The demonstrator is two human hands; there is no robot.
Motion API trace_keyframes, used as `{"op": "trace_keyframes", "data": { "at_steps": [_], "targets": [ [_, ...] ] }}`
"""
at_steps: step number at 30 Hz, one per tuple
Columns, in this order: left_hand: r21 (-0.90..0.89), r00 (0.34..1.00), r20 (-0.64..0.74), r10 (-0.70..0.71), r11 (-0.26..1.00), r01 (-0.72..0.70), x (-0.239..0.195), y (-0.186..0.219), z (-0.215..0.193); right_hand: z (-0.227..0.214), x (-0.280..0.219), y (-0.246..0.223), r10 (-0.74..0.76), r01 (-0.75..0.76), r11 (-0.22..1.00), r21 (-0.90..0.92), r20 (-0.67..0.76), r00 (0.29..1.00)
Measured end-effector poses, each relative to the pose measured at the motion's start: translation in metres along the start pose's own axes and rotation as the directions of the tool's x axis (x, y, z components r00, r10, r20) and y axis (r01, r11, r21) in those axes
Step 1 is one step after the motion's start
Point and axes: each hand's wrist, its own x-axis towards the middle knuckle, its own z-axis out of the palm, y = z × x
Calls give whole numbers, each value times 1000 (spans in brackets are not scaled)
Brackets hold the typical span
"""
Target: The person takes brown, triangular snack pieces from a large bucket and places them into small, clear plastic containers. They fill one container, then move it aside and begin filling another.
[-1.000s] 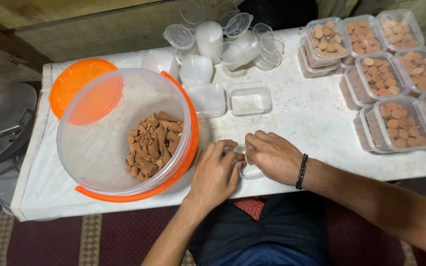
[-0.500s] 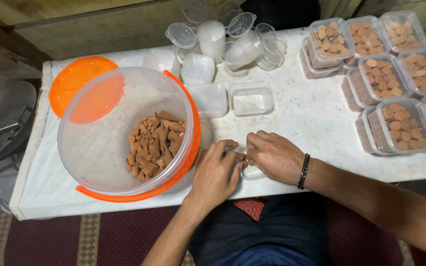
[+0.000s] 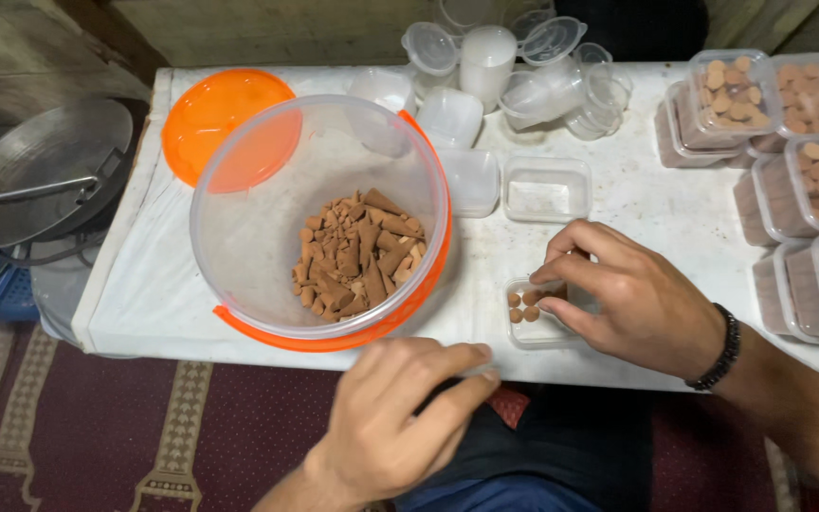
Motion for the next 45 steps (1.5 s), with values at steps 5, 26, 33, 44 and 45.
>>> {"op": "trace_keyframes", "data": {
  "at_steps": [5, 26, 33, 44, 45],
  "targets": [
    [455, 990, 27, -137, 884, 110, -3, -21, -31, -17, 24, -39, -125, 128, 992, 22, -115, 985],
    [501, 1000, 0, -29, 865, 25, -43, 0, -5, -18, 103, -87, -425, 425, 904, -41, -2, 905],
    [542, 998, 43, -56, 840, 24, -50, 6, -1, -13, 112, -87, -455, 459, 887, -58, 72, 888],
    [491, 997, 58, -56, 871, 20, -55, 11, 7, 33, 121, -62, -229, 408, 878, -251, 529, 818],
    [494, 997, 47, -62, 869, 31, -53, 12, 8, 43, 125, -61, -108, 413, 841, -350, 639, 761]
  ]
}}
